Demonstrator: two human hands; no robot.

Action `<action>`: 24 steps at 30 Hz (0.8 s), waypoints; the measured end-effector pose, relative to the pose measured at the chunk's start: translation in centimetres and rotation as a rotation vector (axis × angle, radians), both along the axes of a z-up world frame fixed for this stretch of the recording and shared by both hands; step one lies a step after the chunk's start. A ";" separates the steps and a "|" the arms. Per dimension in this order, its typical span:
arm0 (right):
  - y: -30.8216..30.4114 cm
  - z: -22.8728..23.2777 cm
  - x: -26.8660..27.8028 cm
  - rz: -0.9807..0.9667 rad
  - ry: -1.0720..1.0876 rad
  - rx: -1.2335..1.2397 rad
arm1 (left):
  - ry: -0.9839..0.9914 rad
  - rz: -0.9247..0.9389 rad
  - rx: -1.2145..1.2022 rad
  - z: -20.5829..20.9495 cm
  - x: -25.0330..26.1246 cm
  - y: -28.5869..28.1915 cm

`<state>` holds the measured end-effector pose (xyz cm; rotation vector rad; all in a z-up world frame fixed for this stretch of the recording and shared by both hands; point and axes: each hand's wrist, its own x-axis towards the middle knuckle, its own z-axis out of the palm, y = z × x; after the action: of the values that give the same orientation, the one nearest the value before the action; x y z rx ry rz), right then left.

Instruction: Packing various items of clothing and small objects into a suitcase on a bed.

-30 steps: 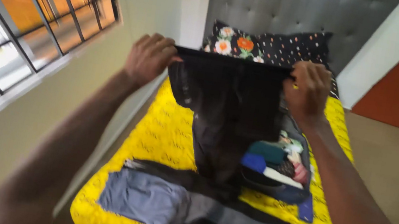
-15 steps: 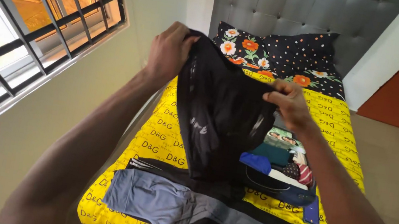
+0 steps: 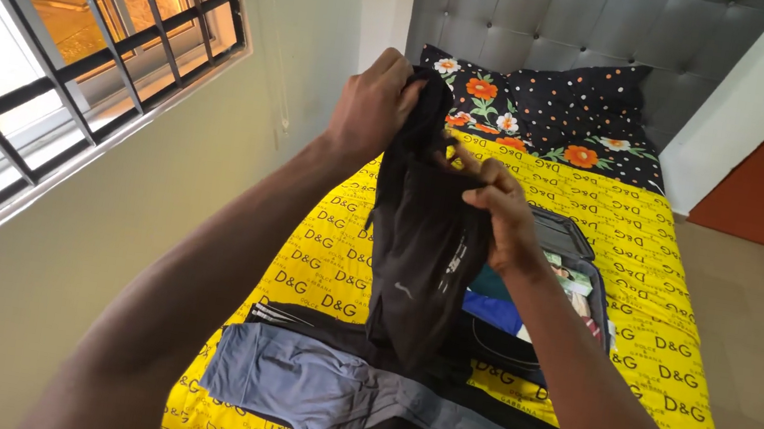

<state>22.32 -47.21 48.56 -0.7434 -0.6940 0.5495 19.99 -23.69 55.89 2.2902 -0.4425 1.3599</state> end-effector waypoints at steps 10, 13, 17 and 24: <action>-4.0 5.1 -2.2 -0.580 -1.509 -0.587 | -0.020 0.019 0.029 -0.7 0.3 3.2; -6.3 3.7 1.3 -0.778 -1.349 -0.637 | -0.046 0.020 0.032 -0.7 -0.1 5.4; -9.0 6.7 2.6 -0.996 -0.980 -0.937 | -0.003 -0.082 0.032 0.1 0.3 7.1; -9.8 9.1 6.7 -1.066 -0.966 -0.811 | 0.463 -0.331 -0.545 2.0 2.0 4.4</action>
<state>29.05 -57.03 57.66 -2.0217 -0.8059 -0.6352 22.02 -19.32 57.85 1.8835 -0.2408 0.6523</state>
